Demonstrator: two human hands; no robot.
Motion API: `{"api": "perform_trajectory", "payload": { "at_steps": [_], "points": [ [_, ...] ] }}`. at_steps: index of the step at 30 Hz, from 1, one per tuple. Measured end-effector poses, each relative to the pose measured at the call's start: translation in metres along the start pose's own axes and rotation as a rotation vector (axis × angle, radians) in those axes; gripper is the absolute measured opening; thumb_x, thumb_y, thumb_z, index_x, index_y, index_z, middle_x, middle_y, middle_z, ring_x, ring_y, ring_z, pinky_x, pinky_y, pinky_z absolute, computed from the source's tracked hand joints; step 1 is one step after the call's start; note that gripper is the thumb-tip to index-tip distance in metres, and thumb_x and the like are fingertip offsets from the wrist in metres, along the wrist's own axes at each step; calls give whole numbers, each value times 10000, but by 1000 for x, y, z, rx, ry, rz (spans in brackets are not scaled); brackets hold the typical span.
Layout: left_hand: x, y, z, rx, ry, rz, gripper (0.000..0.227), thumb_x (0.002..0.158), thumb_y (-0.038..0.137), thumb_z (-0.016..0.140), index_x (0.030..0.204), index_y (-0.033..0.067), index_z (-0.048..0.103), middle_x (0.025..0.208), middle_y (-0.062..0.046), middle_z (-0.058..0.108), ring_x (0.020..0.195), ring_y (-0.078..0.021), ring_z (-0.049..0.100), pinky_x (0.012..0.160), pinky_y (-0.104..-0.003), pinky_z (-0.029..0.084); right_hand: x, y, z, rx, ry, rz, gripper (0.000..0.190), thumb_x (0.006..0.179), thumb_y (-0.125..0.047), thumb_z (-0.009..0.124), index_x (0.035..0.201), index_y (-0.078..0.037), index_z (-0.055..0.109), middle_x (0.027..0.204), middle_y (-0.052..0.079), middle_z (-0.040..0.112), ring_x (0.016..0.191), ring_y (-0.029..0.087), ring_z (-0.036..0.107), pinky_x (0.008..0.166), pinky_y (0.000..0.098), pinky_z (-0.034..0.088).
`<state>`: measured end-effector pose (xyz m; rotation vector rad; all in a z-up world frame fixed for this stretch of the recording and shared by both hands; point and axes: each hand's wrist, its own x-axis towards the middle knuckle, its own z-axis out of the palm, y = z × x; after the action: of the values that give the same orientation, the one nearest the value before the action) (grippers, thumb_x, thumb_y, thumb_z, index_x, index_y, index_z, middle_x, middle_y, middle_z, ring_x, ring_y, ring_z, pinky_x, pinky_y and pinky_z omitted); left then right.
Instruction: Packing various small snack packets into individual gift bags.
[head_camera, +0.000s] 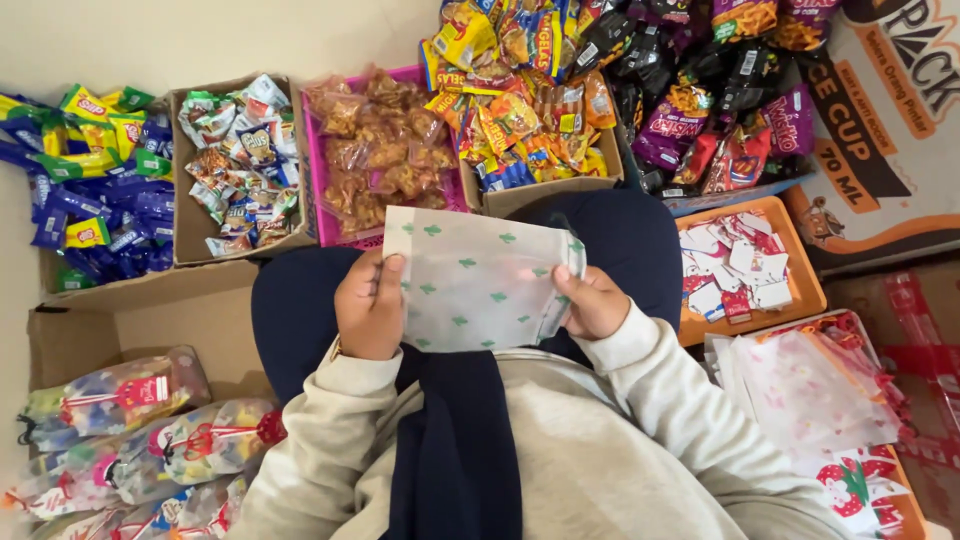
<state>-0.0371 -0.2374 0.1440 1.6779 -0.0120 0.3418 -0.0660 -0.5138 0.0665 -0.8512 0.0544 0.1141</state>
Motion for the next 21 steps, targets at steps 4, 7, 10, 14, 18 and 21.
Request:
{"api": "perform_trajectory", "payload": {
  "at_steps": [4, 7, 10, 14, 18, 21],
  "points": [
    [7, 23, 1, 219, 79, 329, 353, 1051, 153, 601, 1353, -27, 567, 1119, -257, 663, 940, -333, 658, 828, -414, 542, -15, -55, 88, -122, -9, -145, 314, 1041, -226, 585, 1051, 59, 716, 975, 261, 767, 943, 359, 756, 791, 560, 615],
    [5, 34, -6, 257, 63, 496, 634, 1028, 121, 595, 1555, -59, 291, 1440, -208, 435, 1152, -280, 566, 939, -342, 490, -13, -63, 78, -746, -122, -209, 287, 991, -190, 618, 1113, 34, 750, 1003, 215, 779, 999, 266, 707, 833, 500, 612],
    [-11, 71, 1, 384, -197, 624, 519, 1047, 504, 459, 1312, 124, 692, 1515, -204, 318, 1433, -384, 309, 1133, -370, 318, -7, -28, 48, -1366, -363, -772, 226, 935, -260, 712, 1048, -77, 780, 951, 184, 724, 901, 435, 698, 844, 569, 560],
    [-30, 100, 20, 680, -365, 694, 317, 964, 501, 559, 1158, 333, 746, 1456, -172, 506, 1250, -378, 529, 992, -482, 383, -12, -35, 98, -1799, -450, -866, 483, 966, -506, 498, 1039, -105, 757, 1147, 209, 686, 1099, 463, 606, 1029, 744, 344],
    [-35, 74, 17, 1040, -399, 459, 246, 871, 397, 667, 1010, 247, 806, 1288, -152, 663, 944, -360, 679, 706, -480, 508, -24, -29, 111, -2065, -432, -549, 287, 885, -391, 665, 1025, -190, 816, 1316, 152, 685, 1246, 462, 594, 988, 746, 418],
    [-43, 49, 13, 1032, -532, 204, 341, 873, 353, 597, 1165, 275, 756, 1213, 3, 716, 874, -221, 756, 679, -356, 591, -28, -12, 99, -2088, -513, -374, 358, 897, -495, 621, 1101, -251, 787, 1403, 140, 624, 1294, 439, 562, 892, 670, 504]
  ]
}}
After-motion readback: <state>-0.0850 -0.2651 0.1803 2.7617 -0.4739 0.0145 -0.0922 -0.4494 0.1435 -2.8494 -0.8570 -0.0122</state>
